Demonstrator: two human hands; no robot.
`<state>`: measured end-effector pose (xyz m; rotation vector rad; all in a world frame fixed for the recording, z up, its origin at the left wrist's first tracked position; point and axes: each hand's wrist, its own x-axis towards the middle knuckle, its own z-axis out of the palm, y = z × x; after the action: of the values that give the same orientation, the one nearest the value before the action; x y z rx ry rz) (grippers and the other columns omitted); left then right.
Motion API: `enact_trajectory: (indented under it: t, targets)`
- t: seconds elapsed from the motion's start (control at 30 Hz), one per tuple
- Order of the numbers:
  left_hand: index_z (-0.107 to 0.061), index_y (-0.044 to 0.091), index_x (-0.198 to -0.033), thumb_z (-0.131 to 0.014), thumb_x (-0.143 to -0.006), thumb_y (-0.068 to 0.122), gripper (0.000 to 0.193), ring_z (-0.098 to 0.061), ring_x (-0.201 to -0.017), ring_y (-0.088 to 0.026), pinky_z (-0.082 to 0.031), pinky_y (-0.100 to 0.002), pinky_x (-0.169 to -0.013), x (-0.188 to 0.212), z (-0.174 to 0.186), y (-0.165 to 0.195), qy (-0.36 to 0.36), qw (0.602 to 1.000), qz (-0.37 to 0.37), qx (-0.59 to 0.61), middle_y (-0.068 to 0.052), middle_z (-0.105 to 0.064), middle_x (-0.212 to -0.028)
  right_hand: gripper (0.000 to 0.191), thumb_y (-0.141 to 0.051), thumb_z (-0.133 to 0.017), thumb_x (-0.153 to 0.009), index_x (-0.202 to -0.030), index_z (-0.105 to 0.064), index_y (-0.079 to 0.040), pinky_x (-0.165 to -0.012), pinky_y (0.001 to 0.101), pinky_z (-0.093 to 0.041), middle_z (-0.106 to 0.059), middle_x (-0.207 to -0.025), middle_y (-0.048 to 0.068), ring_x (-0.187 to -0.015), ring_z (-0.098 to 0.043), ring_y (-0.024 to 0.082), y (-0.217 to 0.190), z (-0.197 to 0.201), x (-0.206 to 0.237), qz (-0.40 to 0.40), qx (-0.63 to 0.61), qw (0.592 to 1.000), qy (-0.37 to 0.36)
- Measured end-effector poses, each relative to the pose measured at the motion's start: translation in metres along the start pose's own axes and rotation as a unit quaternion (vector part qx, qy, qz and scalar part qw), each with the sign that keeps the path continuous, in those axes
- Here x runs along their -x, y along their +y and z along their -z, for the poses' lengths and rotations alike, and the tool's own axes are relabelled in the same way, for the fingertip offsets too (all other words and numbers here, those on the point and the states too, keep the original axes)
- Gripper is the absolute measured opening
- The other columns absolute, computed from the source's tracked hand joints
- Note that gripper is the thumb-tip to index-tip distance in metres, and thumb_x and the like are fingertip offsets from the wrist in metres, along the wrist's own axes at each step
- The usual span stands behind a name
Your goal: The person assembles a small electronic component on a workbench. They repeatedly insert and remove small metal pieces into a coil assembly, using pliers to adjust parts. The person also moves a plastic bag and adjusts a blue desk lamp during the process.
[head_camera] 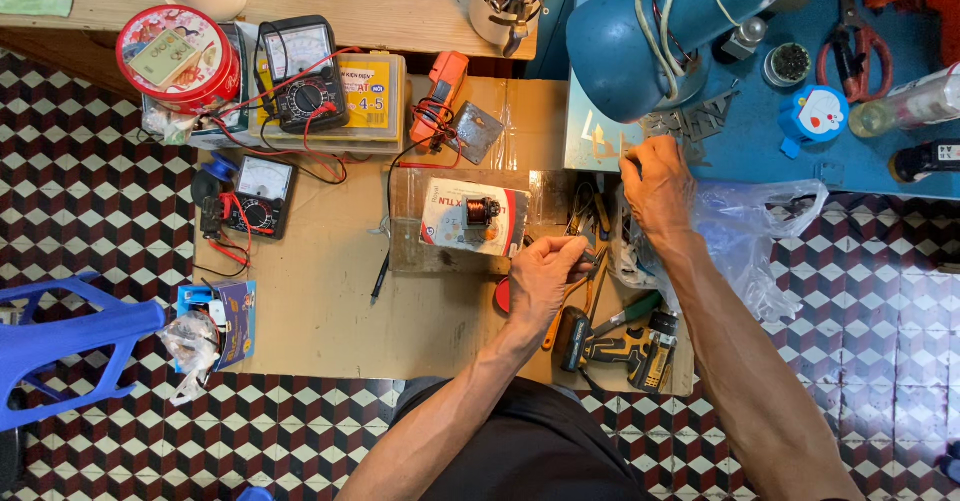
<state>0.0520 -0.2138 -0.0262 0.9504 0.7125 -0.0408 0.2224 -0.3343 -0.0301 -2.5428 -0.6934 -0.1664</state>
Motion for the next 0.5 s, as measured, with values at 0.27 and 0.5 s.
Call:
enact_trajectory:
  t: [0.27, 0.5]
  targets:
    - [-0.067, -0.006, -0.117, -0.065, -0.100, 0.022, 0.033, -0.073, -0.083, -0.015, -0.061, -0.024, -0.074, -0.009, 0.000, -0.004, -0.007, 1.000, -0.023, 0.020, -0.011, -0.074, -0.095, 0.020, -0.012, -0.077, -0.090, -0.102, -0.065, -0.003, -0.083, 0.0449, -0.052, -0.060, -0.108, 0.014, -0.103, -0.061, 0.034, 0.000, -0.001, 0.012, 0.075, 0.003, 0.997, 0.025]
    - [-0.064, -0.006, -0.124, -0.067, -0.096, 0.016, 0.035, -0.073, -0.084, -0.014, -0.060, -0.023, -0.074, -0.011, -0.001, -0.001, -0.006, 1.000, -0.018, 0.018, -0.012, -0.076, -0.098, 0.012, -0.007, -0.073, -0.095, -0.102, -0.063, -0.004, -0.084, 0.0423, -0.053, -0.060, -0.104, 0.011, -0.101, -0.062, 0.030, 0.007, 0.009, 0.012, 0.121, 0.023, 0.992, -0.032]
